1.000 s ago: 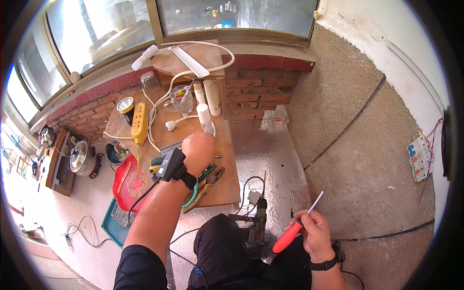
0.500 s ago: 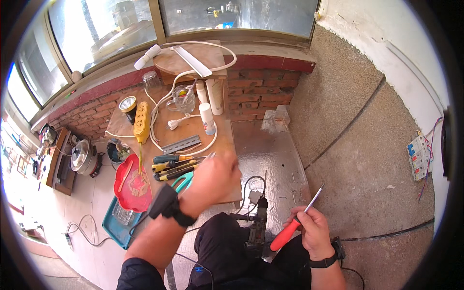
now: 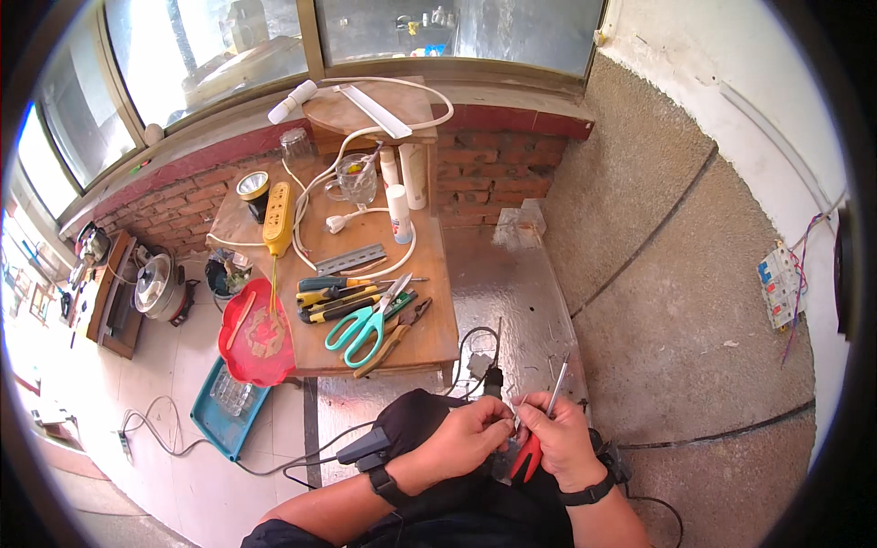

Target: Repairing electrical wires in a breaker box and then unlocking a large courtyard gate.

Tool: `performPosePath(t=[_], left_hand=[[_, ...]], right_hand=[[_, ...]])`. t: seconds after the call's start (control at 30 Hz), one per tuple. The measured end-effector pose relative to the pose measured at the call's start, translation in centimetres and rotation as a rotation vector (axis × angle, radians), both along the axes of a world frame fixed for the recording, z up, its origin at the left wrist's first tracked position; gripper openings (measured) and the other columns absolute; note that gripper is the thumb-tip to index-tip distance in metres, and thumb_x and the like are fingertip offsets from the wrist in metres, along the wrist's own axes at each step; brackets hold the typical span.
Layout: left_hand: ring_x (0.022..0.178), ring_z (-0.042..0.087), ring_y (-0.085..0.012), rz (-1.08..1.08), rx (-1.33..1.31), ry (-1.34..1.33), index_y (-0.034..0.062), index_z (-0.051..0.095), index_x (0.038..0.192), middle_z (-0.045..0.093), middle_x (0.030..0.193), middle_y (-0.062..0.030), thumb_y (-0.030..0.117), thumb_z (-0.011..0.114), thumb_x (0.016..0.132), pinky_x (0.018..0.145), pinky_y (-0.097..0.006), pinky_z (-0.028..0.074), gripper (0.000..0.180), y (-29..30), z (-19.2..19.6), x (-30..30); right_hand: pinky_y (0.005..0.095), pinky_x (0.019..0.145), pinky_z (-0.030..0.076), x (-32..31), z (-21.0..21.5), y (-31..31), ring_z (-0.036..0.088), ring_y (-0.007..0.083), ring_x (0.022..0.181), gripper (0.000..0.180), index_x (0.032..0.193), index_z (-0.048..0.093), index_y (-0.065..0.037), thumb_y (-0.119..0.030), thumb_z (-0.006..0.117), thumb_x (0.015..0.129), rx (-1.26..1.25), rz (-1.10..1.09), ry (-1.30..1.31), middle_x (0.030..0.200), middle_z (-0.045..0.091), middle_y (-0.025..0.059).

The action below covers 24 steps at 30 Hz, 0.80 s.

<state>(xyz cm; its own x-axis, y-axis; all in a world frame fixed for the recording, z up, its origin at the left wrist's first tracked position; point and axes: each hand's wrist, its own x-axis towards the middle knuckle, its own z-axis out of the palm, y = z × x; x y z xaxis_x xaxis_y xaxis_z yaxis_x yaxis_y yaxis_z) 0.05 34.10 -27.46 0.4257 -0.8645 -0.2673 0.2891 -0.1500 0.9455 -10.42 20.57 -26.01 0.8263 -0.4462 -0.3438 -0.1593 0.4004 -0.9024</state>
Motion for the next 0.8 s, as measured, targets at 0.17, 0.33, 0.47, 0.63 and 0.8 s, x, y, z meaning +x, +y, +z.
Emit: performPosePath(t=[0.17, 0.33, 0.47, 0.63, 0.8], left_hand=[[0.092, 0.059, -0.0117, -0.025, 0.011, 0.029, -0.0026, 0.052, 0.114, 0.061, 0.101, -0.0071, 0.021, 0.058, 0.096, 0.080, -0.027, 0.049, 0.030, 0.5, 0.1, -0.8], [0.093, 0.060, -0.0160, -0.102, -0.193, 0.074, -0.0063, 0.042, 0.127, 0.060, 0.105, -0.0132, 0.032, 0.066, 0.091, 0.080, -0.030, 0.052, 0.058, 0.7, -1.8, -3.7], [0.082, 0.057, -0.0118, -0.143, -0.112, 0.010, -0.0036, 0.042, 0.129, 0.059, 0.096, -0.0085, 0.031, 0.064, 0.093, 0.072, -0.026, 0.049, 0.055, 0.9, -0.6, -4.3], [0.077, 0.057, -0.0086, -0.156, -0.097, 0.047, -0.0008, 0.047, 0.128, 0.060, 0.090, -0.0049, 0.028, 0.062, 0.094, 0.069, -0.024, 0.047, 0.047, 2.8, -0.2, -3.9], [0.078, 0.058, -0.0076, -0.154, -0.013, 0.042, 0.0012, 0.051, 0.125, 0.061, 0.091, -0.0032, 0.026, 0.060, 0.095, 0.068, -0.023, 0.047, 0.040, 4.3, -0.7, -3.5]], right_hand=[[0.0230, 0.056, 0.046, -0.7, 0.3, 0.3, 0.057, 0.0103, 0.059, 0.014, 0.099, 0.063, 0.001, -0.012, 0.062, 0.092, 0.034, -0.101, -0.065, 0.071, 0.060, 0.0031], [0.0248, 0.054, 0.046, 0.2, 1.9, 0.4, 0.056, 0.0131, 0.057, 0.012, 0.094, 0.061, -0.001, -0.013, 0.061, 0.093, 0.139, -0.279, -0.179, 0.069, 0.059, 0.0046], [0.0263, 0.058, 0.047, 0.0, 1.8, 1.0, 0.057, 0.0143, 0.062, 0.010, 0.093, 0.061, -0.003, -0.013, 0.061, 0.093, 0.142, -0.231, -0.207, 0.069, 0.059, 0.0056], [0.0329, 0.075, 0.056, -0.3, 3.2, -2.3, 0.062, 0.0193, 0.093, 0.010, 0.098, 0.058, -0.008, -0.018, 0.058, 0.095, 0.166, -0.349, -0.374, 0.100, 0.061, 0.0053], [0.0311, 0.072, 0.057, -2.5, 4.7, -6.5, 0.064, 0.0186, 0.088, 0.013, 0.100, 0.058, -0.009, -0.022, 0.056, 0.097, 0.102, -0.522, -0.530, 0.095, 0.063, 0.0050]])
